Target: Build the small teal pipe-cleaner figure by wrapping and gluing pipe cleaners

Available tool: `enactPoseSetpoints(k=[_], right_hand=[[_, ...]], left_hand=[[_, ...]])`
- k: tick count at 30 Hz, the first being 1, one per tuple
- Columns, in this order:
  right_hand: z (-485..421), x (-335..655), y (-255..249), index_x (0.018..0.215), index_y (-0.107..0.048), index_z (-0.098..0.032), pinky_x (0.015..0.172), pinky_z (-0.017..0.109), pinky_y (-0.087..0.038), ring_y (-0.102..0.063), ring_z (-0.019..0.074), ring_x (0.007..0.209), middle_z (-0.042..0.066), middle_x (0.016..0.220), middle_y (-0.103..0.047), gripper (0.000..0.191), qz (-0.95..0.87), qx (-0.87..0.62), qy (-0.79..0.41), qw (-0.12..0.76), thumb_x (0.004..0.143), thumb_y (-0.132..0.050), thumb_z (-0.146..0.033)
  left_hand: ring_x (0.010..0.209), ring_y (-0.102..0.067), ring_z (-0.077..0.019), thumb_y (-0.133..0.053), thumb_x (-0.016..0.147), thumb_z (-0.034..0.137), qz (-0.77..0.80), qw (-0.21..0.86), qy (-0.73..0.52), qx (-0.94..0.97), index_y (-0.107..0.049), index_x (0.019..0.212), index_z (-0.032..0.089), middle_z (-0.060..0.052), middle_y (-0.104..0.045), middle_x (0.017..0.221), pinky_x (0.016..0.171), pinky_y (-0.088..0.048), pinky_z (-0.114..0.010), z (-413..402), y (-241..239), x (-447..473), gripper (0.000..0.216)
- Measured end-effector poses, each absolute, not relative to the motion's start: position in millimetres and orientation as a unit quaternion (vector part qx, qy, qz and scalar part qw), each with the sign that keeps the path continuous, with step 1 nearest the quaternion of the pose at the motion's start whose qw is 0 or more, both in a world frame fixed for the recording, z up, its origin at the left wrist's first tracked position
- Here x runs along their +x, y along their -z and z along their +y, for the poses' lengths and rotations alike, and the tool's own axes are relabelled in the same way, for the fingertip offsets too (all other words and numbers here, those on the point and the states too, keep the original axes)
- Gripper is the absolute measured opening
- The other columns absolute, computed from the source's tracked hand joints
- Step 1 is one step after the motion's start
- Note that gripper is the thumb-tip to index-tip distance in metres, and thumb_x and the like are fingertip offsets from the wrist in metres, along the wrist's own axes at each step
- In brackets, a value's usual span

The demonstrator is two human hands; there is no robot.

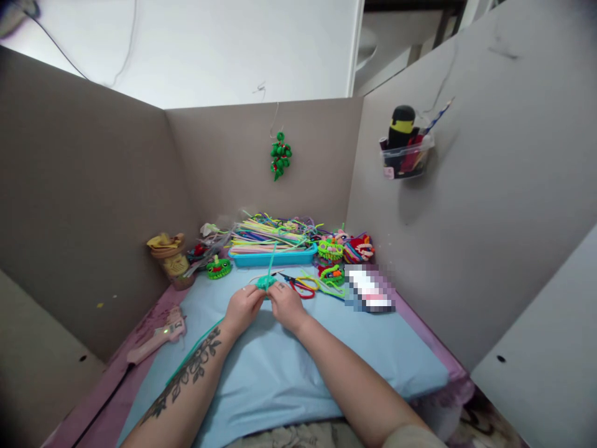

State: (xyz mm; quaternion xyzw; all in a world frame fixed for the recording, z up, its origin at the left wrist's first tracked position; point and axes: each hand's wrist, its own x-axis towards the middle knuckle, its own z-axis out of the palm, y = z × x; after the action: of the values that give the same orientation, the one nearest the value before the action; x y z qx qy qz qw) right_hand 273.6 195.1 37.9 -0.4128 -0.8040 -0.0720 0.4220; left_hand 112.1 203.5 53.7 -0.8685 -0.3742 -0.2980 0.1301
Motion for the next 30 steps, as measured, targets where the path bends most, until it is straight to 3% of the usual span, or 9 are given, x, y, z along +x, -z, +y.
enactPoseSetpoints(k=[5,8,11,15,24,30], right_hand=[[195.8,278.6,-43.0,0.091,-0.058,-0.019,0.074,0.034,-0.046,-0.053,0.0206,0.088,0.007,0.091,-0.060,0.015,-0.797,-0.402,0.078,0.444,0.084,-0.047,-0.014],[195.4,278.0,-44.4,0.115,-0.052,-0.021,0.084,0.038,-0.046,-0.051,0.0216,0.101,0.009,0.112,-0.058,0.033,-0.808,-0.378,0.085,0.443,0.084,-0.046,-0.012],[196.5,277.9,-42.7,0.126,-0.044,-0.021,0.078,0.035,-0.049,-0.054,0.0202,0.094,0.008,0.108,-0.061,0.043,-0.835,-0.351,0.063,0.419,0.084,-0.043,-0.011],[196.0,277.8,-41.0,0.119,-0.050,-0.016,0.071,0.033,-0.050,-0.056,0.0205,0.084,0.010,0.094,-0.064,0.034,-0.826,-0.375,0.064,0.417,0.085,-0.044,-0.015],[196.0,276.9,-41.7,0.098,-0.057,-0.017,0.078,0.035,-0.048,-0.057,0.0200,0.087,0.007,0.094,-0.064,0.015,-0.828,-0.362,0.026,0.427,0.086,-0.048,-0.019],[199.6,277.2,-39.0,0.097,-0.058,-0.017,0.078,0.035,-0.047,-0.057,0.0197,0.088,0.007,0.094,-0.065,0.016,-0.828,-0.372,0.042,0.418,0.087,-0.046,-0.015]], left_hand=[[0.074,-0.055,-0.0154,-0.042,0.089,0.023,-0.382,0.105,0.314,-0.863,-0.062,0.084,0.019,-0.005,-0.060,0.078,0.065,-0.041,-0.026,203.2,-55.4,110.2,0.021],[0.075,-0.055,-0.0154,-0.040,0.090,0.025,-0.381,0.107,0.318,-0.861,-0.063,0.085,0.020,-0.005,-0.060,0.078,0.066,-0.041,-0.026,203.6,-55.2,108.4,0.024],[0.076,-0.055,-0.0161,-0.039,0.091,0.027,-0.366,0.115,0.315,-0.868,-0.063,0.088,0.020,-0.005,-0.061,0.079,0.068,-0.042,-0.027,203.9,-54.9,107.4,0.025],[0.075,-0.056,-0.0162,-0.040,0.090,0.027,-0.366,0.124,0.321,-0.865,-0.063,0.089,0.019,-0.005,-0.061,0.077,0.067,-0.041,-0.027,203.2,-56.3,107.8,0.024],[0.072,-0.056,-0.0159,-0.044,0.089,0.026,-0.379,0.138,0.323,-0.856,-0.063,0.084,0.020,-0.005,-0.061,0.075,0.065,-0.041,-0.027,201.7,-56.3,108.9,0.021],[0.071,-0.055,-0.0159,-0.044,0.089,0.027,-0.373,0.158,0.314,-0.859,-0.064,0.084,0.020,-0.003,-0.060,0.073,0.064,-0.040,-0.027,203.1,-55.2,108.4,0.021]])
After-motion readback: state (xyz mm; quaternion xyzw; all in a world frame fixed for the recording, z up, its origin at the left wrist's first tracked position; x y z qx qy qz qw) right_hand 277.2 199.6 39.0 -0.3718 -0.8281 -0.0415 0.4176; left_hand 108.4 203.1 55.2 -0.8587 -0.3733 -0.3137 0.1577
